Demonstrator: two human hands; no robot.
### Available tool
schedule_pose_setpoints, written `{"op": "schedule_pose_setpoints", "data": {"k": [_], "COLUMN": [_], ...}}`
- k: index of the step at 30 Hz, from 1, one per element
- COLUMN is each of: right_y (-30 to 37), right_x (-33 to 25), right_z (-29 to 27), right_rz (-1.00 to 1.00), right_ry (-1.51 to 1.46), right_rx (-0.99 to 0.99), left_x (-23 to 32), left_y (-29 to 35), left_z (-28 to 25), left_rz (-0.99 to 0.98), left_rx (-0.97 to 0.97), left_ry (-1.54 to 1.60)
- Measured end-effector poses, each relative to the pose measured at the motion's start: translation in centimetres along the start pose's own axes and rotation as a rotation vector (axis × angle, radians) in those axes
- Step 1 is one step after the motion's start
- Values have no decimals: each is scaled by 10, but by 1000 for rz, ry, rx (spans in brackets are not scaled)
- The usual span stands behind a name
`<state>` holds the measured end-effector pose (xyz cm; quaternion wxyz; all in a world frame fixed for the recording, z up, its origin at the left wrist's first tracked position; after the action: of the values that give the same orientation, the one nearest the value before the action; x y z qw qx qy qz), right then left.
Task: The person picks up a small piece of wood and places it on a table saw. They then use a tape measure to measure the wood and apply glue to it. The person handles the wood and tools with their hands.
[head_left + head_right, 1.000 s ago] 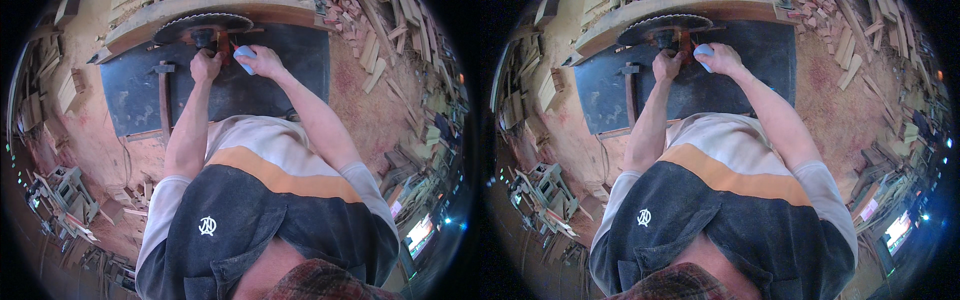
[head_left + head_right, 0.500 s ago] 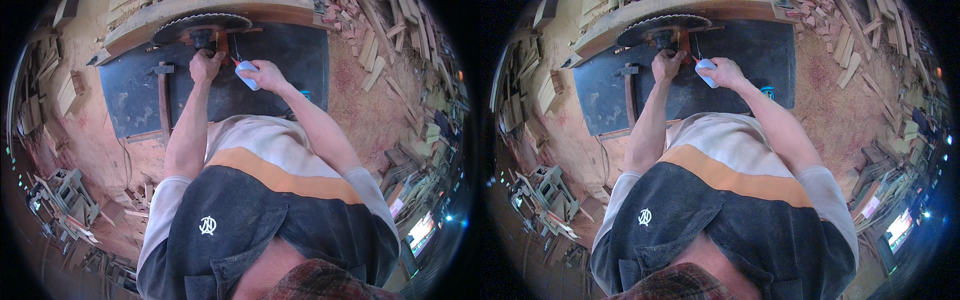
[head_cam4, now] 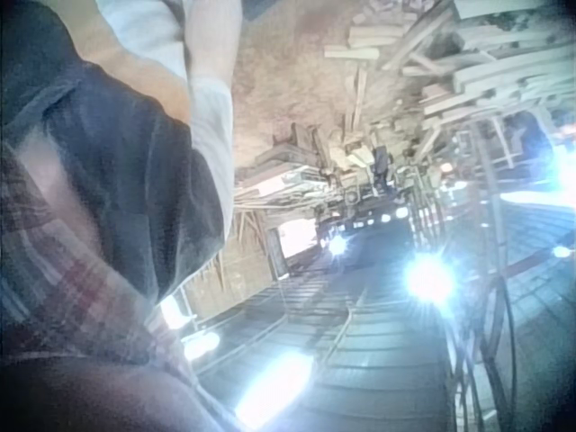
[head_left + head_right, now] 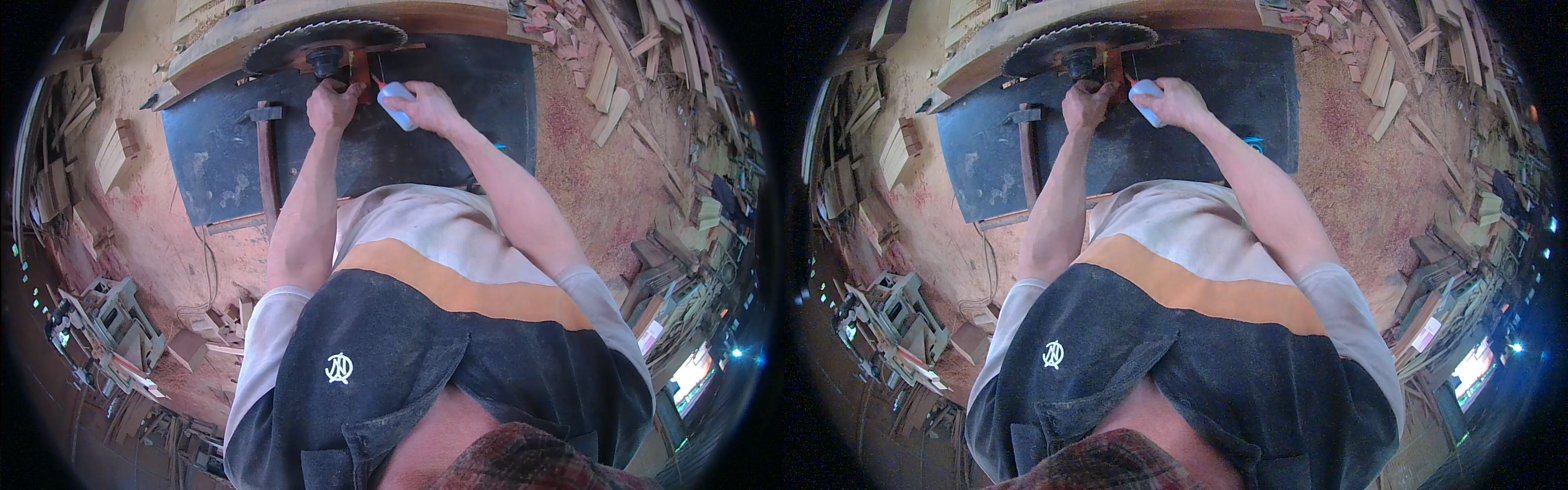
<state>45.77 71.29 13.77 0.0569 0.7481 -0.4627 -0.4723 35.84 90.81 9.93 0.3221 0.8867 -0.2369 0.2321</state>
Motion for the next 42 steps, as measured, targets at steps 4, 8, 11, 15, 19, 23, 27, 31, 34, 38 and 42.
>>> {"op": "schedule_pose_setpoints", "data": {"k": [4,8,11,15,19,23,27,31,34,38,42], "right_y": [30,44,46,47,54,70,90,107,113,115,113], "right_x": [11,15,13,13,24,42,52,49,43,37,34], "right_z": [14,20,20,20,22,31,33,26,21,20,23], "right_rz": [-4,19,18,0,-24,-105,-149,-166,-170,-191,-194], "right_ry": [-5,-46,-72,-42,-96,-288,-421,-451,-434,-443,-454], "right_rx": [-26,-16,-17,2,3,53,92,104,115,144,125], "left_x": [-2,-2,-2,-1,-1,-1,5,14,19,22,21], "left_y": [-3,-3,-2,-3,-4,-2,5,12,17,22,30], "left_z": [1,1,0,0,1,1,-1,-4,-7,-7,-11], "left_rz": [9,8,12,26,29,17,-2,55,41,38,77], "left_rx": [-6,-17,-22,-14,-13,3,31,80,93,100,121], "left_ry": [-4,6,10,-21,-2,-28,-17,-110,-122,-122,-100]}}
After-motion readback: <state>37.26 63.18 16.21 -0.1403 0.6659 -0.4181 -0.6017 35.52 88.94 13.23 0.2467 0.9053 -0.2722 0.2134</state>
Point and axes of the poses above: each hand's wrist, its own y-axis away from the middle knuckle, its own z-axis out of the palm, x = y × z, the point moved 1 cm from there along -y, towards the middle knuckle, and after that the axes turned 1 degree about y, right-handed, at the moved point
